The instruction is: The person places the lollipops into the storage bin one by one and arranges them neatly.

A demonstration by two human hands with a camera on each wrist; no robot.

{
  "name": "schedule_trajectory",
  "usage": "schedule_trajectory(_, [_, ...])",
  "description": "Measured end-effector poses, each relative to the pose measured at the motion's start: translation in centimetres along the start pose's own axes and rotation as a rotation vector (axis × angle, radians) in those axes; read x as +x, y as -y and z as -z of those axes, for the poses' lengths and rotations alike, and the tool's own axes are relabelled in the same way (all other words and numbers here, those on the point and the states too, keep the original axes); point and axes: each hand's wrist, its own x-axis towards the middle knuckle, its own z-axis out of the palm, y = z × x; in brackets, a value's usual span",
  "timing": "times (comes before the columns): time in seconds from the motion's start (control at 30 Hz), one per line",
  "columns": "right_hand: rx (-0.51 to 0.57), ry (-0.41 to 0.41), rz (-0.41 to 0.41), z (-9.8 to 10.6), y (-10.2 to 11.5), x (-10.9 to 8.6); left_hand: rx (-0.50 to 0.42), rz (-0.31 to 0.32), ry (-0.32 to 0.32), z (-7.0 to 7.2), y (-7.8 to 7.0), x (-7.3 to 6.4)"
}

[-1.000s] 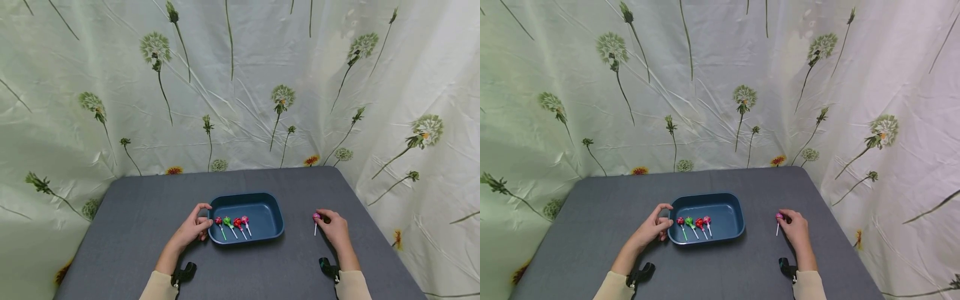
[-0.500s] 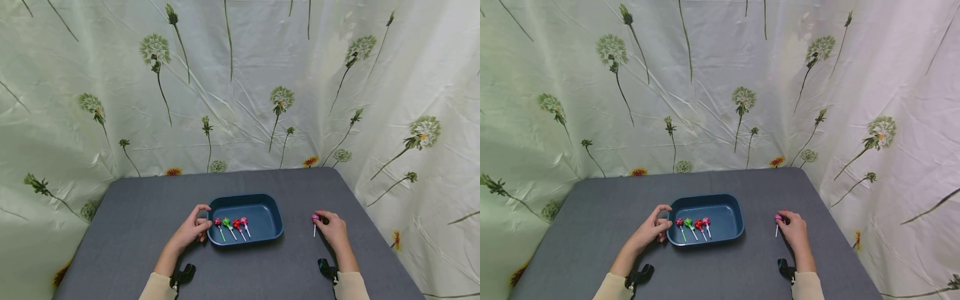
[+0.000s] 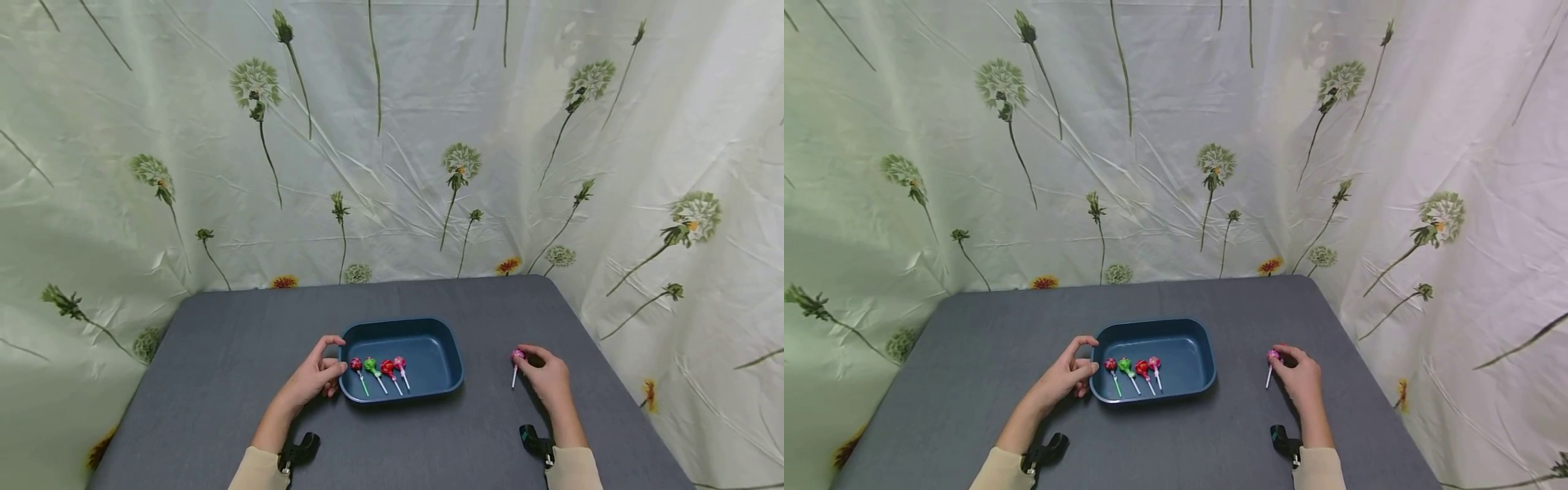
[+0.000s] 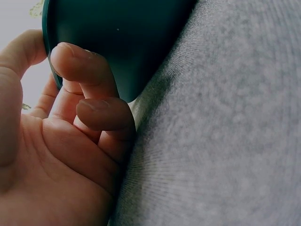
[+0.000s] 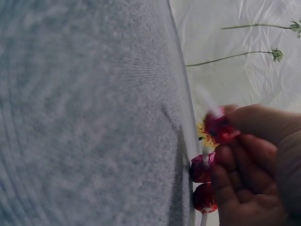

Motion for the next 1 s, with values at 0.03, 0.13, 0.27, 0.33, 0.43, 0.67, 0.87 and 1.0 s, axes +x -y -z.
schedule_trajectory(0.03, [0.036,-0.001,-0.014,0.0,0.1,-0.1,-0.001,0.002,-0.001,0.0,0.0,0.0])
schedule_trajectory(0.13, [0.149,-0.002,-0.04,0.2,0.5,-0.2,-0.003,0.006,-0.003,0.0,0.1,0.0])
schedule_trajectory(0.27, [0.26,0.0,-0.058,0.4,1.5,-0.3,-0.004,0.004,-0.006,-0.1,0.1,0.0])
schedule_trajectory(0.33, [0.295,-0.003,-0.063,0.4,2.0,-0.4,0.004,0.003,-0.003,0.0,0.1,0.0])
schedule_trajectory(0.43, [0.341,-0.008,-0.054,0.3,2.6,-0.4,0.013,-0.001,0.002,0.1,0.2,0.2])
schedule_trajectory(0.67, [0.365,-0.006,-0.001,0.1,4.1,-0.4,0.014,-0.01,0.01,0.2,0.1,0.2])
schedule_trajectory(0.87, [0.439,0.027,0.033,-0.6,6.1,-0.4,0.014,-0.011,0.01,0.2,0.0,0.2])
schedule_trajectory(1.0, [0.482,0.051,0.031,-1.5,7.5,-0.4,0.015,-0.006,0.007,0.2,-0.1,0.2])
